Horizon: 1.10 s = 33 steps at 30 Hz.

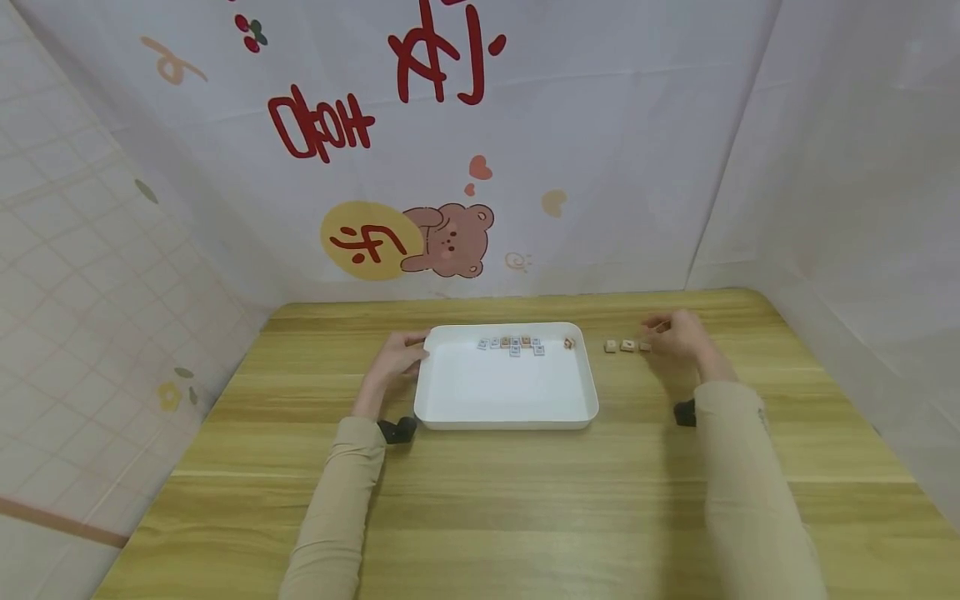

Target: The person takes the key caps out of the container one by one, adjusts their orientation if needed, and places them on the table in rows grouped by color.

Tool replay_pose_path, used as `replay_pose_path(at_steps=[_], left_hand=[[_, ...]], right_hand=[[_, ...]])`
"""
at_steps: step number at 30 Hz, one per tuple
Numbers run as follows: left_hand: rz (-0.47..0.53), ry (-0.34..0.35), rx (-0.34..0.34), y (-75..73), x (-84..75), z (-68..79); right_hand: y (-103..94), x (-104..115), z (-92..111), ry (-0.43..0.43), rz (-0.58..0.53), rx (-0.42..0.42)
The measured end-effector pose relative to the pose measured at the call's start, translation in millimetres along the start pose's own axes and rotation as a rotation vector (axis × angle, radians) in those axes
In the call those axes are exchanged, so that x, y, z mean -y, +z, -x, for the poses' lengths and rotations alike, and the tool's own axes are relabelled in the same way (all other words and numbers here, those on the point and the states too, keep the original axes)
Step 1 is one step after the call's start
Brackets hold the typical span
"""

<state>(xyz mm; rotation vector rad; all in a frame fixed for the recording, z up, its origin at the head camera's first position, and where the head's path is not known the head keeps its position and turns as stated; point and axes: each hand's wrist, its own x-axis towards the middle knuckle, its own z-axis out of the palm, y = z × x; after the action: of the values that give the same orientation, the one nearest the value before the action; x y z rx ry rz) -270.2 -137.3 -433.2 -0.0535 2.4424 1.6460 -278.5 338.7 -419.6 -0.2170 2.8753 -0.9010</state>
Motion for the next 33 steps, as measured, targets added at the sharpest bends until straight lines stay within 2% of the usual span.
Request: replay_pose_path(at_steps=[4, 8, 11, 16, 22, 28, 29, 33], left_hand=[[-0.008, -0.001, 0.001, 0.1, -1.4, -0.1], [-0.003, 0.000, 0.004, -0.7, -2.0, 0.4], [0.000, 0.005, 0.005, -0.8, -2.2, 0.8], [-0.002, 0.012, 0.001, -0.1, -1.4, 0.9], [-0.006, 0.010, -0.003, -0.2, -1.7, 0.8], [-0.007, 0.007, -0.011, -0.1, -1.0, -0.4], [0.000, 0.024, -0.010, -0.3, 0.5, -1.3], [-0.003, 0.016, -0.012, 0.7, 1.2, -1.7]], right_hand=[[-1.2, 16, -9, 0.000, -0.081, -0.038], [7.4, 38, -24, -0.095, -0.145, -0.146], [17.6, 57, -35, -0.159, -0.195, -0.177], [37.6, 94, -50, -0.181, -0.272, -0.113], [66.2, 129, -66, -0.229, -0.271, 0.017], [93.3, 146, -74, -0.240, -0.146, 0.147], [96.5, 148, -75, -0.247, -0.129, 0.160], [104.7, 150, -74, -0.240, -0.118, 0.200]])
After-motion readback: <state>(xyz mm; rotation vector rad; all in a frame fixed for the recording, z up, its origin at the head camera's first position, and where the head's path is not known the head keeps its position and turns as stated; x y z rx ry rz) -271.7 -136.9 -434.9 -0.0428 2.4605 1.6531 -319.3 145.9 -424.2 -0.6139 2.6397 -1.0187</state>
